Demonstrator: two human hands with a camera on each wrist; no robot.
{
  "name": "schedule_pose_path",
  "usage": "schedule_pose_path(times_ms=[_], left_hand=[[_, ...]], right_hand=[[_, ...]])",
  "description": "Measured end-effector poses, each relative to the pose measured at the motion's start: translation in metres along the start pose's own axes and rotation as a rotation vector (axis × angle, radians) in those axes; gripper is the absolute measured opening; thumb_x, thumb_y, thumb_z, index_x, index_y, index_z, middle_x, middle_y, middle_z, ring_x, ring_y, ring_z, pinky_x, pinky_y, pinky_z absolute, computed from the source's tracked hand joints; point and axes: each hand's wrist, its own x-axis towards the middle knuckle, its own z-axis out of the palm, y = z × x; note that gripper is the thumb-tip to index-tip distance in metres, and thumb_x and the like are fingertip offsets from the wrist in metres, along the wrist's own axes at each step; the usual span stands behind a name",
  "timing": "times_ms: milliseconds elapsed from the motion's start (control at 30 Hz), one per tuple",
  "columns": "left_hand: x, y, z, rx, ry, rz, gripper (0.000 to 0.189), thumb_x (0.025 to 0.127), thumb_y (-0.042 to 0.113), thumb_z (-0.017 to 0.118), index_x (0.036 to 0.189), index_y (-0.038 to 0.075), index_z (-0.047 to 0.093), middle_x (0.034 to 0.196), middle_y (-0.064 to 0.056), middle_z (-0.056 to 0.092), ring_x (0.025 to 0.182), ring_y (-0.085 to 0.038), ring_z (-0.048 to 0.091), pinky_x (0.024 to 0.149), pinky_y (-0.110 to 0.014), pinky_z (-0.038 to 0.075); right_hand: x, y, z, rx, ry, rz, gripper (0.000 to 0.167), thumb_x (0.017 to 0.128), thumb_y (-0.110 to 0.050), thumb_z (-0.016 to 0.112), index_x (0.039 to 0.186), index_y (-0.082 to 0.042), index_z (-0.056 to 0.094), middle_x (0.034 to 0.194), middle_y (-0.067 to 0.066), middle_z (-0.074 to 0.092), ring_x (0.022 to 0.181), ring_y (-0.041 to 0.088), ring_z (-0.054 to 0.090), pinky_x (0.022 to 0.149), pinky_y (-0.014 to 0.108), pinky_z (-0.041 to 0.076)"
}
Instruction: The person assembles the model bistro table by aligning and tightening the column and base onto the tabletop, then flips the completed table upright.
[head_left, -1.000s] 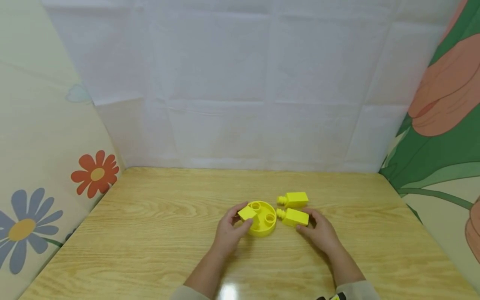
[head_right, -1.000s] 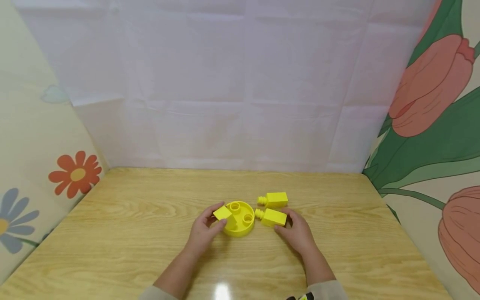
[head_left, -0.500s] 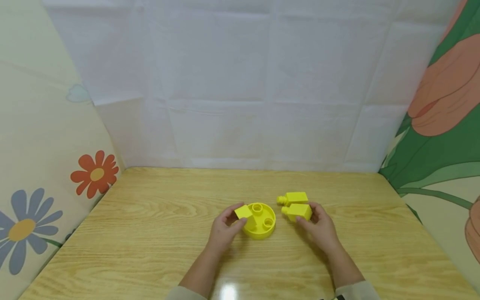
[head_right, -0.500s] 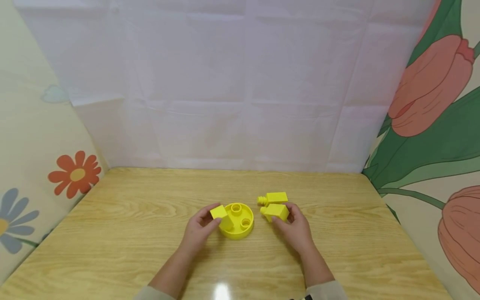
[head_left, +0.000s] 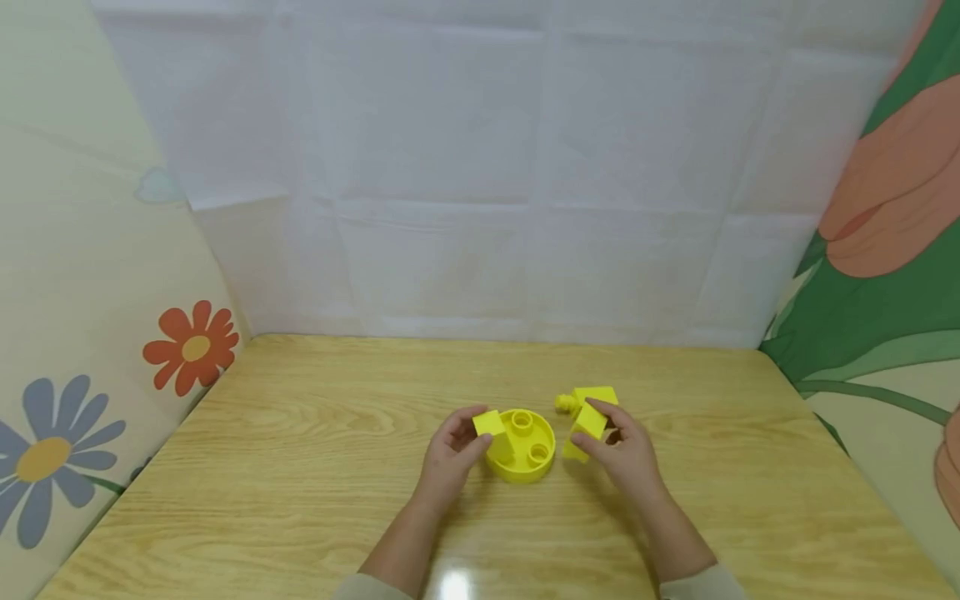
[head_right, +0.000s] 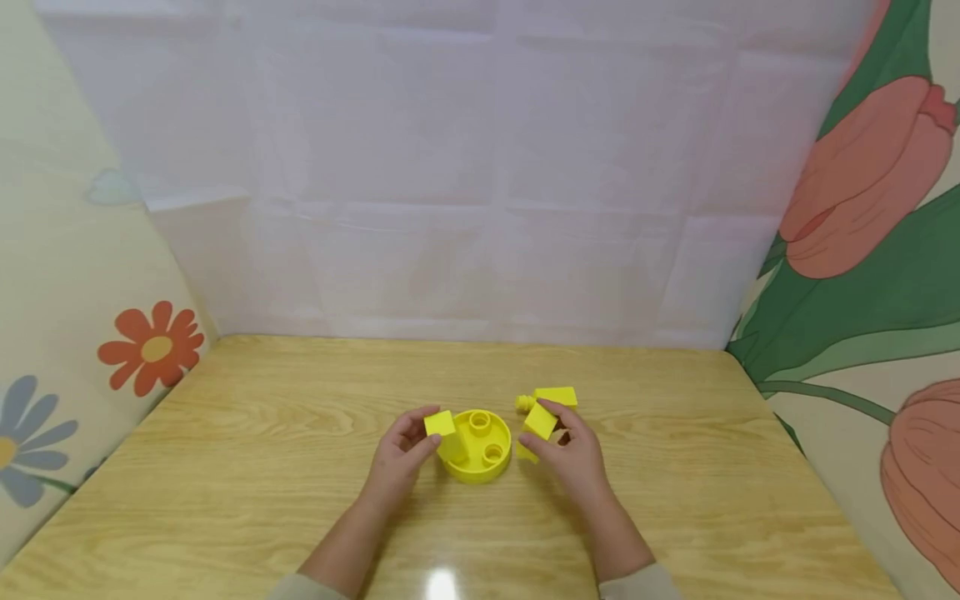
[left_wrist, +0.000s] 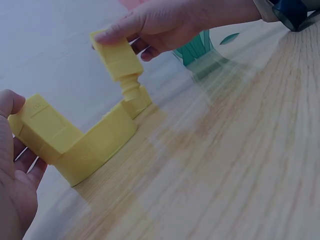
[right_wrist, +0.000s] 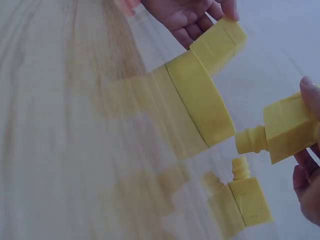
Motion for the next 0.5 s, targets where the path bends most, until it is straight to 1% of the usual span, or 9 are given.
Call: schedule_pose_path(times_ms=[100,200,400,500], left_hand=[[0.000,-0.001,0.000,-0.011,-0.006,0.001,0.038,0.091,-0.001,0.061,0.129,-0.004,0.056,0.128,-0.022,0.060,0.107,-0.006,0.059,0.092,-0.015,0.048],[0.000,0.000,0.001,-0.019,-0.014,-0.007,0.040,0.092,0.000,0.060,0.131,-0.005,0.054,0.129,-0.022,0.060,0.107,-0.007,0.058,0.092,-0.015,0.048],[0.001,-0.001,0.000,-0.020,-0.026,-0.030,0.043,0.093,0.003,0.060,0.135,-0.002,0.053,0.132,-0.020,0.058,0.110,-0.008,0.057,0.092,-0.015,0.048],[0.001,-0.002,0.000,-0.022,-0.035,-0.030,0.044,0.093,0.004,0.060,0.136,-0.001,0.052,0.133,-0.020,0.058,0.110,-0.007,0.057,0.093,-0.015,0.048]], right_hand=[[0.000,-0.005,0.004,0.009,-0.017,0.001,0.051,0.080,-0.014,0.080,0.129,-0.009,0.063,0.102,0.010,0.061,0.088,0.020,0.048,0.069,0.020,0.039],[0.002,-0.010,0.008,0.020,-0.032,-0.010,0.051,0.081,-0.014,0.080,0.129,-0.011,0.064,0.102,0.010,0.061,0.088,0.022,0.047,0.068,0.020,0.038],[0.008,-0.018,0.019,0.022,-0.080,-0.064,0.051,0.082,-0.018,0.079,0.130,-0.012,0.063,0.100,0.008,0.061,0.086,0.018,0.047,0.069,0.020,0.040],[0.011,-0.019,0.026,0.030,-0.107,-0.065,0.051,0.082,-0.019,0.079,0.130,-0.012,0.064,0.099,0.007,0.061,0.087,0.017,0.048,0.072,0.020,0.042]])
